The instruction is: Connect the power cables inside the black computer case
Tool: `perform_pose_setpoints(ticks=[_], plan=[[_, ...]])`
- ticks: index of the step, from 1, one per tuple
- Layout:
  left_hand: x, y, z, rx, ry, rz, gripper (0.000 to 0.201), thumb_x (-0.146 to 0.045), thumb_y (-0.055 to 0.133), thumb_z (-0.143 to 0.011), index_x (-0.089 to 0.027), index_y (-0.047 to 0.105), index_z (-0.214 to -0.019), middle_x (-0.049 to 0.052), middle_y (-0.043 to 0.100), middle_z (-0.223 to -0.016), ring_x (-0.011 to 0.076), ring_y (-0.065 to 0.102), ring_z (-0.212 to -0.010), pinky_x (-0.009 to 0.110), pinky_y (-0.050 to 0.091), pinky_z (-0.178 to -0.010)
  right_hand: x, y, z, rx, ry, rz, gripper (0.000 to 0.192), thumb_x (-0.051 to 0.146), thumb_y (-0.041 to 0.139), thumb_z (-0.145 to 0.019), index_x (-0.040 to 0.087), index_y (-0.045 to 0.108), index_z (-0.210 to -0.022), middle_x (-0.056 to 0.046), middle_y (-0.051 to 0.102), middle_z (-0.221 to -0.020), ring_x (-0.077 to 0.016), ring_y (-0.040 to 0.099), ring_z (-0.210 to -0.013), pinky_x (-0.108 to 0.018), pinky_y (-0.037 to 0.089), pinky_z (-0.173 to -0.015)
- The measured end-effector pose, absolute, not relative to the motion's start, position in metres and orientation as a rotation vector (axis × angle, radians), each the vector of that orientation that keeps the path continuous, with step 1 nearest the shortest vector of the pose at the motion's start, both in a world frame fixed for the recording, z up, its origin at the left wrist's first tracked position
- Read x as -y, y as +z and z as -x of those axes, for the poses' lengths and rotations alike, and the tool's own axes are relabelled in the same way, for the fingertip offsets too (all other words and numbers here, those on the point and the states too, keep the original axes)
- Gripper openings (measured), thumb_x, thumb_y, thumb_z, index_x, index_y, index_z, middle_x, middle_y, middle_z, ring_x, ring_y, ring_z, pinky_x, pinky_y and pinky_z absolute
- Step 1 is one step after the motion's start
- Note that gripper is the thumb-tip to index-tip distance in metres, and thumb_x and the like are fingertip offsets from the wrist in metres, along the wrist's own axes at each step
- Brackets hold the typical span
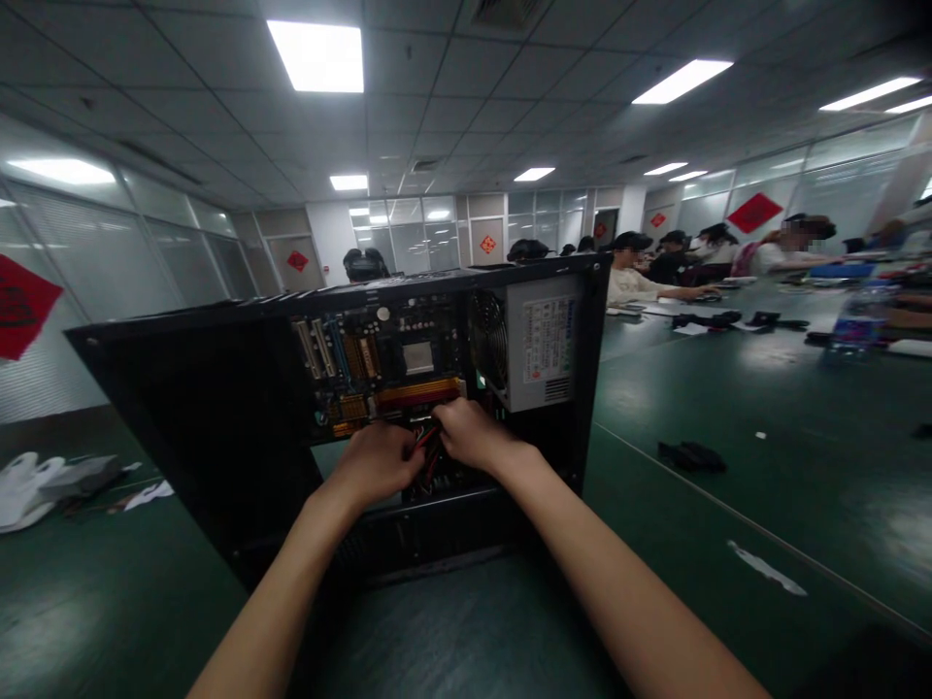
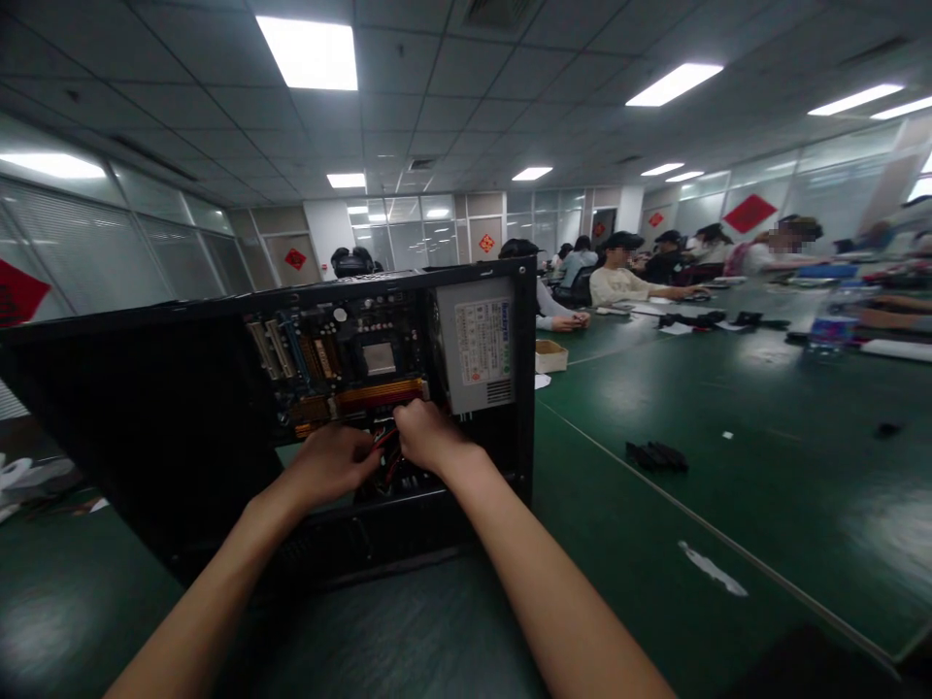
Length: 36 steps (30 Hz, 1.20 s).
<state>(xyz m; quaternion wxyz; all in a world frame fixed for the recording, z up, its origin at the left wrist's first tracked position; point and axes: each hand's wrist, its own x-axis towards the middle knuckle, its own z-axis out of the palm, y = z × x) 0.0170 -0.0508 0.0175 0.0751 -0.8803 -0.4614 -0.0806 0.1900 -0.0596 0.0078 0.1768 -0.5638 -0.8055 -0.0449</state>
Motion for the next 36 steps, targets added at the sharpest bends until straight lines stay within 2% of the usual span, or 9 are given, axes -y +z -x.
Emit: perform_pose_setpoints(ticks=[10,21,29,36], plan=[[0.049,0.013,-0.016,1.378,-0.196,2.598,0.039,-0.048,0.042,-0.089,-0.022,0.072,-0.087,0.009,0.071,-0.081,0.0257,0.066,-0.078,0.033,0.043,-0.065,0.06,0.007,-0.186,2.234,-0.167,1.736,0.029,0.006,0.046,-0.085,0.013,0.06,-0.109,-0.017,0.067,-0.104,-0.0272,0.065,-0.099,-0.029,0.047,-0.076],[0.051,0.013,-0.017,1.469,-0.246,2.625,0.039,-0.053,0.049,-0.086,-0.022,0.072,-0.078,0.007,0.069,-0.075,0.0245,0.067,-0.078,0.031,0.044,-0.065,0.049,0.0,-0.191,2.2,-0.205,1.795,0.025,0.014,0.046,-0.091,0.014,0.068,-0.103,-0.017,0.069,-0.102,-0.0262,0.065,-0.1,-0.03,0.046,-0.081],[0.048,0.015,-0.016,1.543,-0.33,2.626,0.053,-0.059,0.035,-0.092,-0.023,0.073,-0.082,0.007,0.071,-0.081,0.0232,0.067,-0.08,0.03,0.044,-0.065,0.053,0.004,-0.19,2.203,-0.197,1.797,0.026,0.016,0.047,-0.091,0.013,0.069,-0.105,-0.018,0.069,-0.103,-0.0256,0.066,-0.098,-0.03,0.047,-0.081],[0.035,0.011,-0.012,1.635,-0.364,2.499,0.043,-0.052,0.038,-0.093,-0.026,0.073,-0.09,0.007,0.073,-0.09,0.0246,0.068,-0.088,0.029,0.045,-0.065,0.05,0.006,-0.194,2.172,-0.142,1.772,0.026,0.02,0.05,-0.091,0.014,0.072,-0.103,-0.016,0.07,-0.103,-0.0245,0.065,-0.101,-0.029,0.047,-0.085]])
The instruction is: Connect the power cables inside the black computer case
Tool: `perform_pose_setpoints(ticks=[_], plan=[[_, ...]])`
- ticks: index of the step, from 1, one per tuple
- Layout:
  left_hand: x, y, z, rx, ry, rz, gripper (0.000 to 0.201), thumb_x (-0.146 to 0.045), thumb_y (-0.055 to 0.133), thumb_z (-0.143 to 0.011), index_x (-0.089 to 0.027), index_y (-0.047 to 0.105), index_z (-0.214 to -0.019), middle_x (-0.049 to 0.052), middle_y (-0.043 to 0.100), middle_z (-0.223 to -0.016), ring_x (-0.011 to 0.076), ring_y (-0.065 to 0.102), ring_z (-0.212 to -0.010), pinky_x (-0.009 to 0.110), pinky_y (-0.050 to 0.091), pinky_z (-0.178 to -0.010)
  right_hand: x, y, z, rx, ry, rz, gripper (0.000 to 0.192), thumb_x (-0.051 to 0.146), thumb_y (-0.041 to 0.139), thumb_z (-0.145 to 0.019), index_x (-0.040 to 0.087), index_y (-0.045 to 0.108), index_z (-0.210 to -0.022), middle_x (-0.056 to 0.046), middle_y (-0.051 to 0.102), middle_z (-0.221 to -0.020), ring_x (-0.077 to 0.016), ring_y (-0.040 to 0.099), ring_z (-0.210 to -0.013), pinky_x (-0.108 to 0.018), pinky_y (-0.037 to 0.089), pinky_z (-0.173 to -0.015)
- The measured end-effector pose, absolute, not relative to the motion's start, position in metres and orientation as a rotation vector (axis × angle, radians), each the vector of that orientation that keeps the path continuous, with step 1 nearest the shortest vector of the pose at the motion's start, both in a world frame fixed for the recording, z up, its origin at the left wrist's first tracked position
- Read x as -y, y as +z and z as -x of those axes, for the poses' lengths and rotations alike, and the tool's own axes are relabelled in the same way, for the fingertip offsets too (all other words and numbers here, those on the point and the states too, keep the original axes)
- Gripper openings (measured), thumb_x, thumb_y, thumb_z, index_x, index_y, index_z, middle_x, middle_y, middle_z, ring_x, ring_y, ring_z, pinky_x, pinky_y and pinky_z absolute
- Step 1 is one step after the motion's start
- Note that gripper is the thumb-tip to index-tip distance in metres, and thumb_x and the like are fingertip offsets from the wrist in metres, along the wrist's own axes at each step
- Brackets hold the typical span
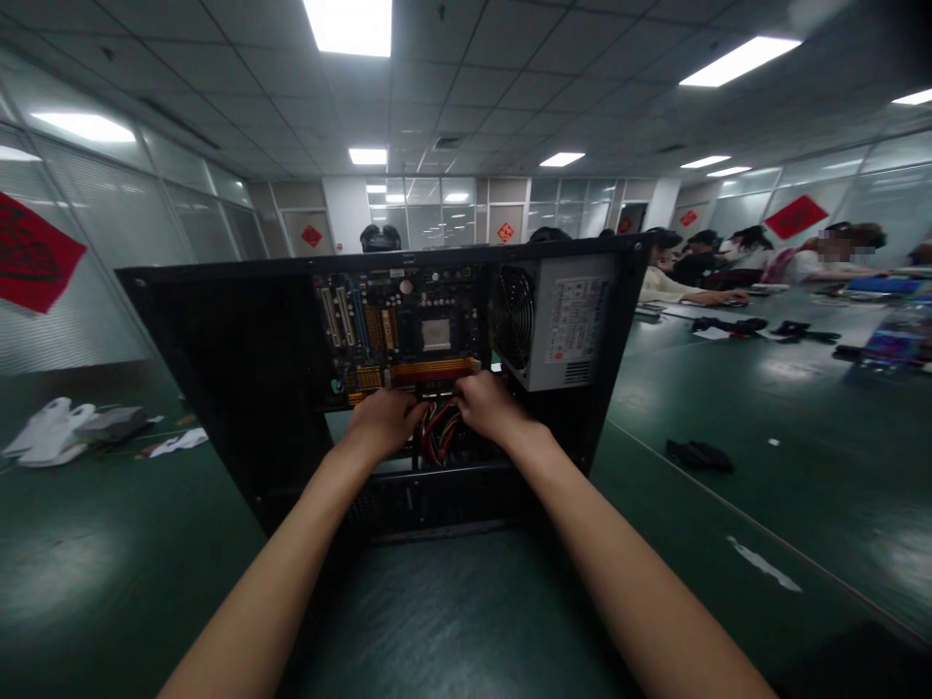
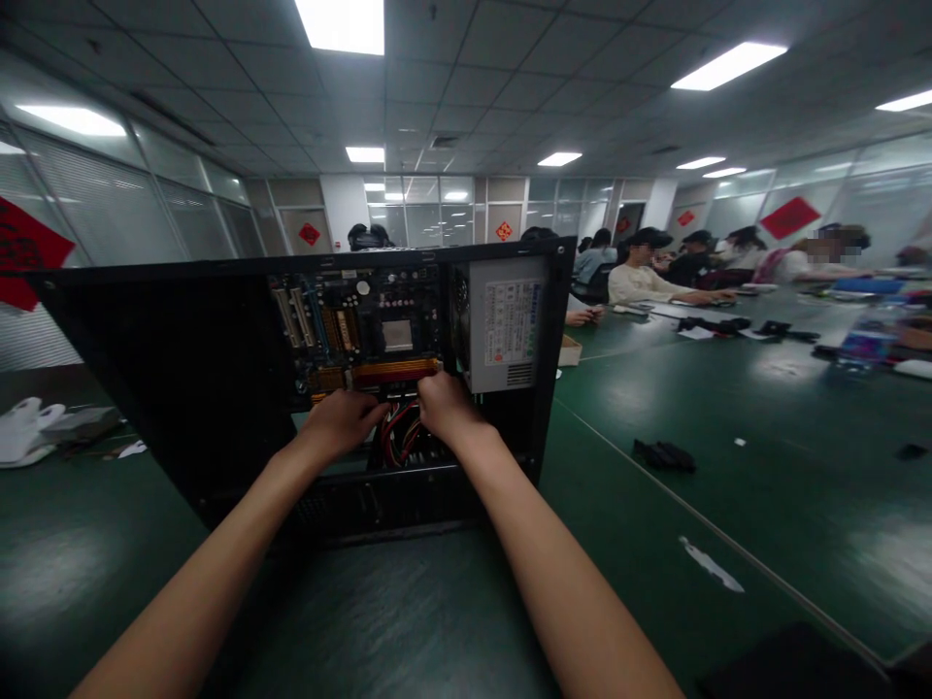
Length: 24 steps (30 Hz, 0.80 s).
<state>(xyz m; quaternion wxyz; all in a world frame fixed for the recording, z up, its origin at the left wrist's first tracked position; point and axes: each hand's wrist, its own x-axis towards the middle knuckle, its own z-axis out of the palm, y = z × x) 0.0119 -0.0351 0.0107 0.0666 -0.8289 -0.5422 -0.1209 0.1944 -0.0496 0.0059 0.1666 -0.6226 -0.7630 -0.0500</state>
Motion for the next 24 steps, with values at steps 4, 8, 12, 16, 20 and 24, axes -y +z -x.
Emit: perform_pose_setpoints(ticks=[4,8,12,16,20,24], plan=[[0.036,0.012,-0.017,1.649,-0.309,2.469,0.043,-0.048,0.036,-0.094,-0.024,0.072,-0.092,0.009,0.073,-0.091,0.0266,0.068,-0.087,0.032,0.047,-0.067,0.049,0.006,-0.194,2.162,-0.145,1.755,0.027,0.019,0.05,-0.09,0.013,0.072,-0.103,-0.016,0.071,-0.102,-0.025,0.066,-0.099,-0.03,0.048,-0.085],[0.037,0.012,-0.022,1.641,-0.252,2.432,0.046,-0.046,0.032,-0.096,-0.022,0.071,-0.098,0.011,0.073,-0.094,0.0276,0.069,-0.088,0.034,0.049,-0.07,0.051,0.006,-0.191,2.149,-0.188,1.77,0.026,0.017,0.049,-0.089,0.012,0.073,-0.1,-0.017,0.071,-0.099,-0.0264,0.068,-0.093,-0.03,0.05,-0.078],[0.035,0.01,-0.023,1.616,-0.228,2.389,0.047,-0.044,0.03,-0.096,-0.021,0.071,-0.101,0.013,0.072,-0.094,0.029,0.069,-0.086,0.036,0.05,-0.07,0.054,0.007,-0.19,2.161,-0.195,1.768,0.027,0.014,0.047,-0.089,0.012,0.072,-0.099,-0.018,0.07,-0.097,-0.0267,0.068,-0.093,-0.031,0.05,-0.077],[0.036,0.011,-0.023,1.607,-0.23,2.369,0.048,-0.044,0.029,-0.096,-0.021,0.071,-0.1,0.012,0.072,-0.092,0.0296,0.069,-0.086,0.037,0.05,-0.069,0.056,0.007,-0.189,2.159,-0.17,1.784,0.027,0.012,0.047,-0.088,0.011,0.071,-0.102,-0.019,0.069,-0.1,-0.0272,0.067,-0.096,-0.032,0.05,-0.081],[0.038,0.013,-0.025,1.641,-0.193,2.362,0.047,-0.044,0.029,-0.096,-0.021,0.07,-0.101,0.013,0.072,-0.094,0.0299,0.069,-0.088,0.036,0.051,-0.07,0.057,0.007,-0.188,2.17,-0.165,1.795,0.027,0.012,0.047,-0.088,0.011,0.071,-0.101,-0.019,0.069,-0.1,-0.0284,0.068,-0.096,-0.033,0.051,-0.08],[0.039,0.014,-0.026,1.645,-0.197,2.364,0.048,-0.044,0.028,-0.097,-0.021,0.07,-0.1,0.013,0.072,-0.094,0.0312,0.069,-0.088,0.039,0.052,-0.069,0.058,0.007,-0.188,2.167,-0.155,1.795,0.028,0.011,0.046,-0.088,0.011,0.071,-0.102,-0.019,0.069,-0.101,-0.0289,0.068,-0.096,-0.033,0.051,-0.08]])
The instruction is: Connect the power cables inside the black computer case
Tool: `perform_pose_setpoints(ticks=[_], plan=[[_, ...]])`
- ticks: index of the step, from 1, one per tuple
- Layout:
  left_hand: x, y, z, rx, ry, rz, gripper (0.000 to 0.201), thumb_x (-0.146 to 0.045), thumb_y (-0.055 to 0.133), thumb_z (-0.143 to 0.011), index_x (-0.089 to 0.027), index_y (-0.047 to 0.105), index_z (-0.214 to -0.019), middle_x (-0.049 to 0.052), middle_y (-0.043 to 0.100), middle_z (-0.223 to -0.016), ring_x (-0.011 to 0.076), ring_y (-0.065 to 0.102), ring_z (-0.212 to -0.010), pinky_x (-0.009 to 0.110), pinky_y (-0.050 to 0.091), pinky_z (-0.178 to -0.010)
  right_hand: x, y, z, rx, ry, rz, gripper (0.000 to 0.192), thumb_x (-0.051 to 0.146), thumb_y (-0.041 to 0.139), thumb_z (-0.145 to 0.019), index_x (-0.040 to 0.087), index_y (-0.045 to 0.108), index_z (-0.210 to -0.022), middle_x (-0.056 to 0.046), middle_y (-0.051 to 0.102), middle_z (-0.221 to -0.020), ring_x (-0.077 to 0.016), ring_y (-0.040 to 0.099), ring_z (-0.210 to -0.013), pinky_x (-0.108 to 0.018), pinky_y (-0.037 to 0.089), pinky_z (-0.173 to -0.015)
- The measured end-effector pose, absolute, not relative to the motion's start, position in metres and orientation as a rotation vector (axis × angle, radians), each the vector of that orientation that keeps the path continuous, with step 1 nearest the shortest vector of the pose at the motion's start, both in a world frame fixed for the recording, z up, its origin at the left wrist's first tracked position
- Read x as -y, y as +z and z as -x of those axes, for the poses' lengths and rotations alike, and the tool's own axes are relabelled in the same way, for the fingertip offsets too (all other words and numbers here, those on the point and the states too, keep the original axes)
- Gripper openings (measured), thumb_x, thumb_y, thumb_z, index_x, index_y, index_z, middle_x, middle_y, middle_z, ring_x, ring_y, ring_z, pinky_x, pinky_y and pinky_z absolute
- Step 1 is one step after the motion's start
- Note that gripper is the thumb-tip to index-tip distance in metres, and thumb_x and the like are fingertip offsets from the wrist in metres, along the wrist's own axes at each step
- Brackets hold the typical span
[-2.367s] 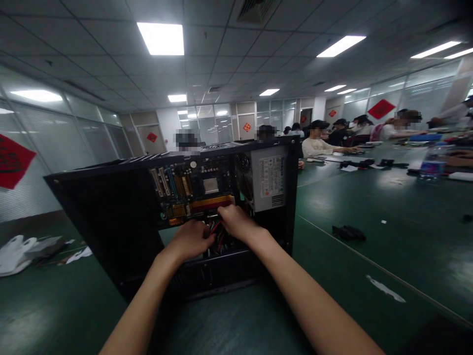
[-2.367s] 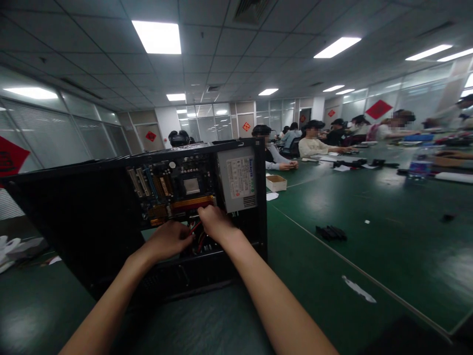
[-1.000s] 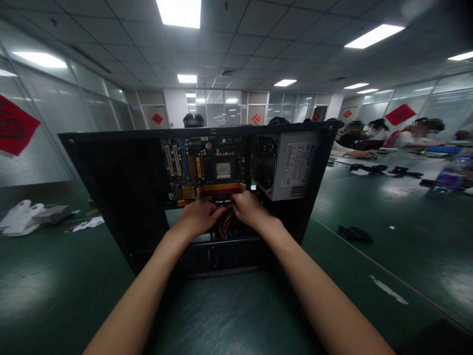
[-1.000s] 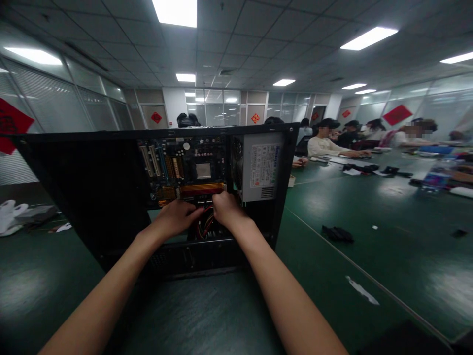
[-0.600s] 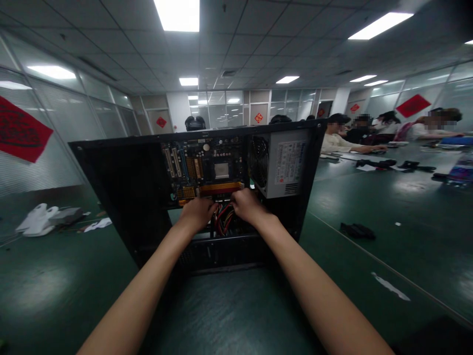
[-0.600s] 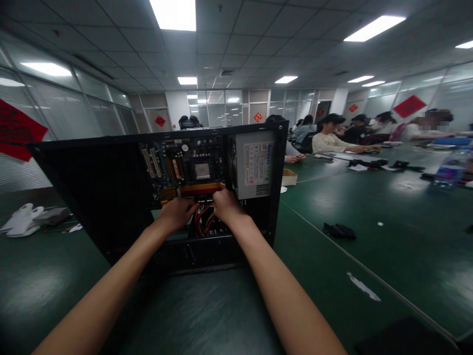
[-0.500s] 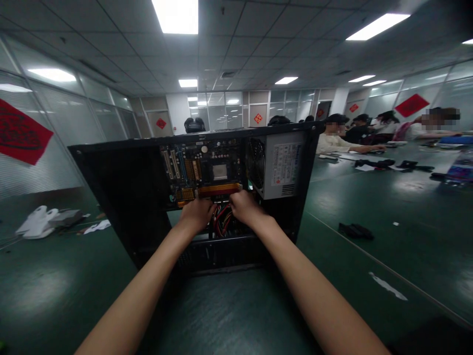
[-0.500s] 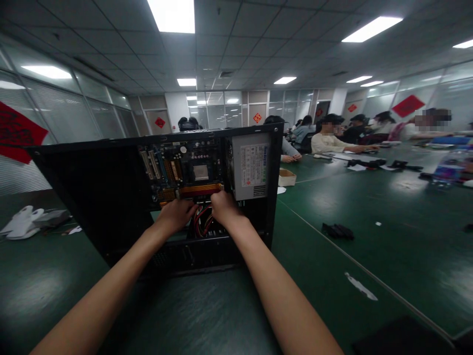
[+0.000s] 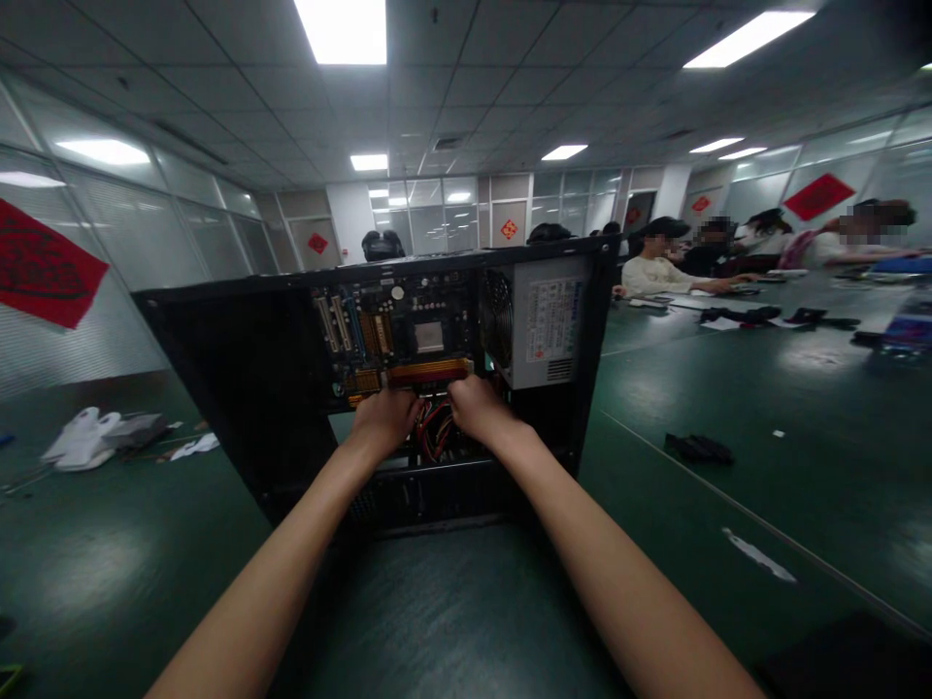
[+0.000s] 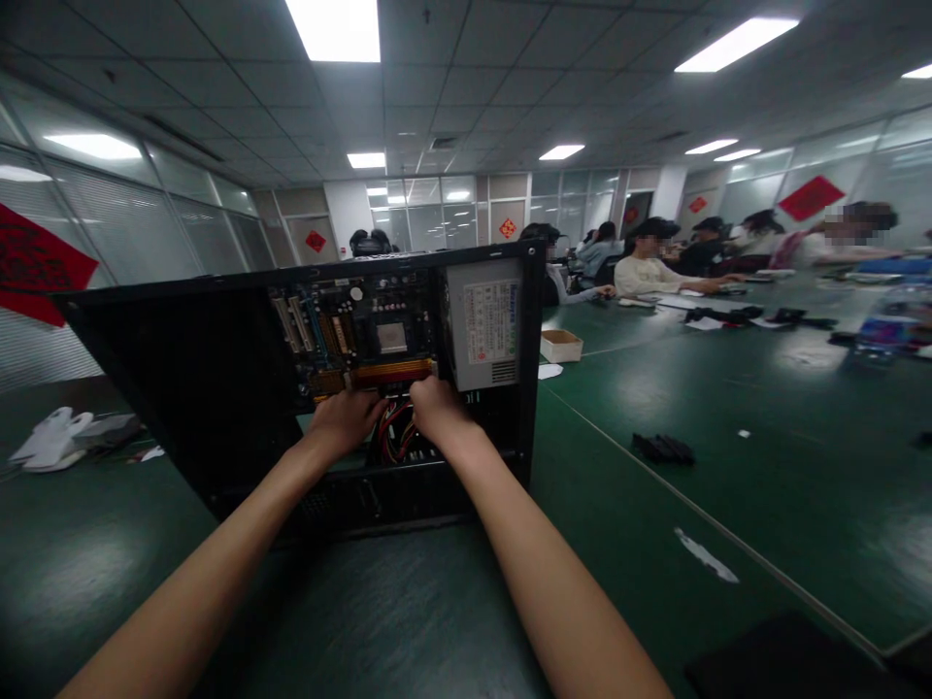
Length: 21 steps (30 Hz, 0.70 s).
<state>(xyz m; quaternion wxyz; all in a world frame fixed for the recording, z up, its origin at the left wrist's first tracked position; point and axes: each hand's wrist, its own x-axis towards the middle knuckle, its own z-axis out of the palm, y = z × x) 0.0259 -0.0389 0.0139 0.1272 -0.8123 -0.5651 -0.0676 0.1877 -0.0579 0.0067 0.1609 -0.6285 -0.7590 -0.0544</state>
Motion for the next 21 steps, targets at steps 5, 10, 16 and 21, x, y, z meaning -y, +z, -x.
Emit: perform_pose_setpoints(ticks=[5,10,16,21], plan=[[0.0378,0.014,-0.0247,1.632,-0.225,2.367,0.047,-0.044,0.029,-0.096,-0.021,0.07,-0.098,0.013,0.072,-0.093,0.0311,0.069,-0.088,0.038,0.051,-0.069,0.0588,0.0085,-0.1883,2.17,-0.149,1.792,0.028,0.009,0.049,-0.085,0.012,0.07,-0.103,-0.018,0.069,-0.101,-0.0287,0.067,-0.097,-0.032,0.051,-0.079],[0.0388,0.0156,-0.0254,1.662,-0.243,2.349,0.046,-0.046,0.032,-0.095,-0.023,0.071,-0.098,0.013,0.073,-0.093,0.0325,0.069,-0.089,0.039,0.051,-0.07,0.0597,0.0108,-0.1884,2.177,-0.124,1.809,0.029,0.008,0.05,-0.084,0.012,0.07,-0.106,-0.017,0.069,-0.103,-0.0282,0.067,-0.099,-0.032,0.051,-0.08],[0.0406,0.0157,-0.0254,1.645,-0.245,2.372,0.046,-0.046,0.032,-0.094,-0.024,0.071,-0.101,0.012,0.072,-0.095,0.0331,0.068,-0.09,0.04,0.051,-0.071,0.058,0.0079,-0.1902,2.174,-0.131,1.789,0.031,0.007,0.047,-0.085,0.012,0.07,-0.106,-0.018,0.069,-0.103,-0.0274,0.066,-0.1,-0.031,0.05,-0.083],[0.0398,0.0147,-0.0248,1.648,-0.261,2.363,0.049,-0.048,0.03,-0.094,-0.023,0.071,-0.101,0.014,0.072,-0.096,0.0343,0.068,-0.089,0.043,0.051,-0.071,0.0578,0.0071,-0.1915,2.176,-0.13,1.774,0.033,0.007,0.046,-0.085,0.013,0.07,-0.108,-0.018,0.069,-0.104,-0.028,0.066,-0.1,-0.032,0.051,-0.082]])
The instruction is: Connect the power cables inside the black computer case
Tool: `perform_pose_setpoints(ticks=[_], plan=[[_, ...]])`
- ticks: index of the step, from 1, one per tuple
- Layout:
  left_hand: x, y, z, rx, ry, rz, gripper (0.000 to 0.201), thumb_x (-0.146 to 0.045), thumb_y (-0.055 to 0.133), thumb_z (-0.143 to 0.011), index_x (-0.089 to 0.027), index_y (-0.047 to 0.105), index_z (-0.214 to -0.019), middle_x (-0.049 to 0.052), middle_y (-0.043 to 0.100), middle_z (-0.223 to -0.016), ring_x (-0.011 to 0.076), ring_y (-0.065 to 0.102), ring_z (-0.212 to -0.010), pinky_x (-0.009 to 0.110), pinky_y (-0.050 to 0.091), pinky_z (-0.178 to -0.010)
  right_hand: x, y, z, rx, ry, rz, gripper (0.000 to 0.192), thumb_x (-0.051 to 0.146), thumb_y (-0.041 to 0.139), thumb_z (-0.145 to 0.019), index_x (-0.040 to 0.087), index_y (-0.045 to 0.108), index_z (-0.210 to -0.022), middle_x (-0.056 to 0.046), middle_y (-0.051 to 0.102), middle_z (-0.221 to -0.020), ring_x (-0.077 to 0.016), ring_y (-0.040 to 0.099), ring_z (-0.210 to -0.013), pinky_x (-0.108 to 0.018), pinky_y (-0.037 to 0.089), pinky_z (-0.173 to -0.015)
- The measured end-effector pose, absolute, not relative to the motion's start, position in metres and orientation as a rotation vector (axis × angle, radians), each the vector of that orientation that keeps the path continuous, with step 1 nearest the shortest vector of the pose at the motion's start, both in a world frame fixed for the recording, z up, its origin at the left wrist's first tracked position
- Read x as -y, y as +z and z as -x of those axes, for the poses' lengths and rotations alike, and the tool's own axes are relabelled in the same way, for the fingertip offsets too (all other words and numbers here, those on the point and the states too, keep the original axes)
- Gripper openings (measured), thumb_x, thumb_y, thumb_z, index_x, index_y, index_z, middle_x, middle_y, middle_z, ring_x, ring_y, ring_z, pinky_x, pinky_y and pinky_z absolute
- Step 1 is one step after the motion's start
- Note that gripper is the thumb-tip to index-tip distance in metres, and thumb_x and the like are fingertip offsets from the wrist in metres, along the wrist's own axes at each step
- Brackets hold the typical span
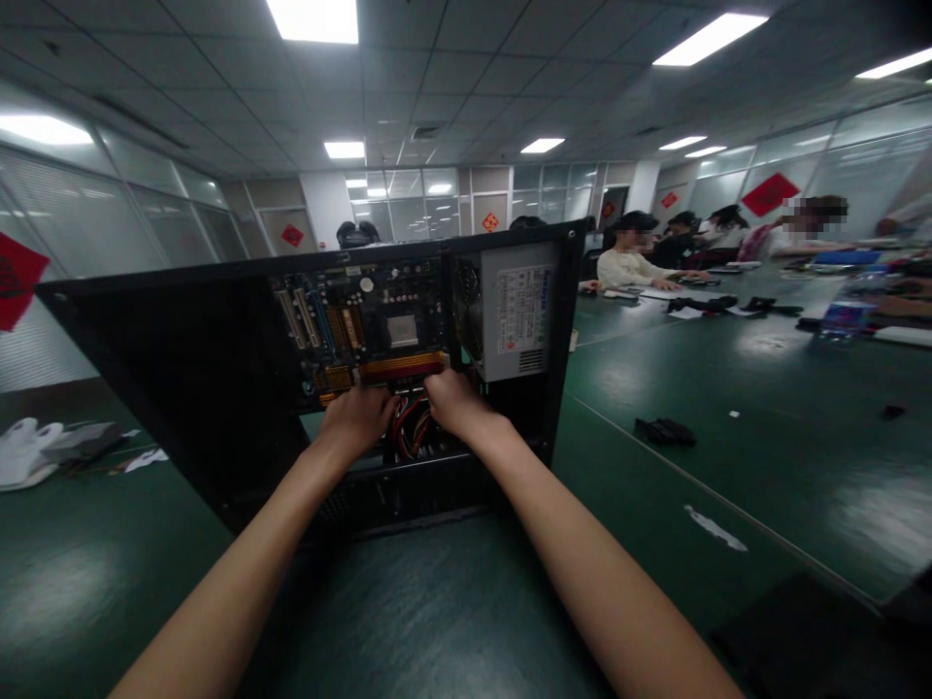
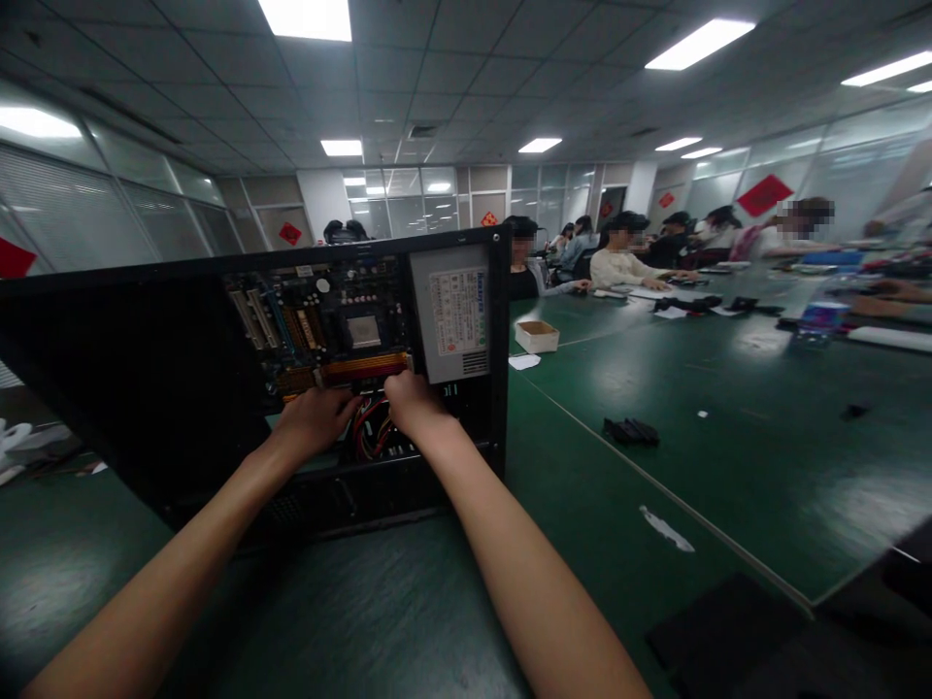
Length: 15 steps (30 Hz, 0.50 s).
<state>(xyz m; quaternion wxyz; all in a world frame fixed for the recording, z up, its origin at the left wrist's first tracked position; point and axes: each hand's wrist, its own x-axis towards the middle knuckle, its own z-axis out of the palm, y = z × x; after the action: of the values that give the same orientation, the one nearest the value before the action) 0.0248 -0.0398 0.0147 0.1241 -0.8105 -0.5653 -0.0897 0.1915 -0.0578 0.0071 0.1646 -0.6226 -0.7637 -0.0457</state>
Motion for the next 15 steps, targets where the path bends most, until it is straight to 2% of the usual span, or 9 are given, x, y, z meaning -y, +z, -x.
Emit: perform_pose_setpoints(ticks=[11,15], plan=[[0.038,0.0174,-0.0272,1.668,-0.237,2.362,0.048,-0.046,0.031,-0.093,-0.022,0.072,-0.097,0.014,0.073,-0.091,0.0321,0.068,-0.085,0.037,0.048,-0.067,0.0545,0.0126,-0.1914,2.157,-0.124,1.782,0.031,0.015,0.045,-0.091,0.01,0.072,-0.104,-0.019,0.07,-0.101,-0.0265,0.067,-0.094,-0.03,0.05,-0.079],[0.0456,0.0219,-0.0188,1.678,-0.511,2.334,0.047,-0.046,0.033,-0.094,-0.022,0.073,-0.091,0.011,0.073,-0.086,0.0264,0.068,-0.084,0.031,0.044,-0.067,0.0637,0.0122,-0.1928,2.144,-0.17,1.678,0.03,0.018,0.042,-0.094,0.011,0.069,-0.105,-0.017,0.07,-0.101,-0.0243,0.066,-0.094,-0.028,0.048,-0.079]])
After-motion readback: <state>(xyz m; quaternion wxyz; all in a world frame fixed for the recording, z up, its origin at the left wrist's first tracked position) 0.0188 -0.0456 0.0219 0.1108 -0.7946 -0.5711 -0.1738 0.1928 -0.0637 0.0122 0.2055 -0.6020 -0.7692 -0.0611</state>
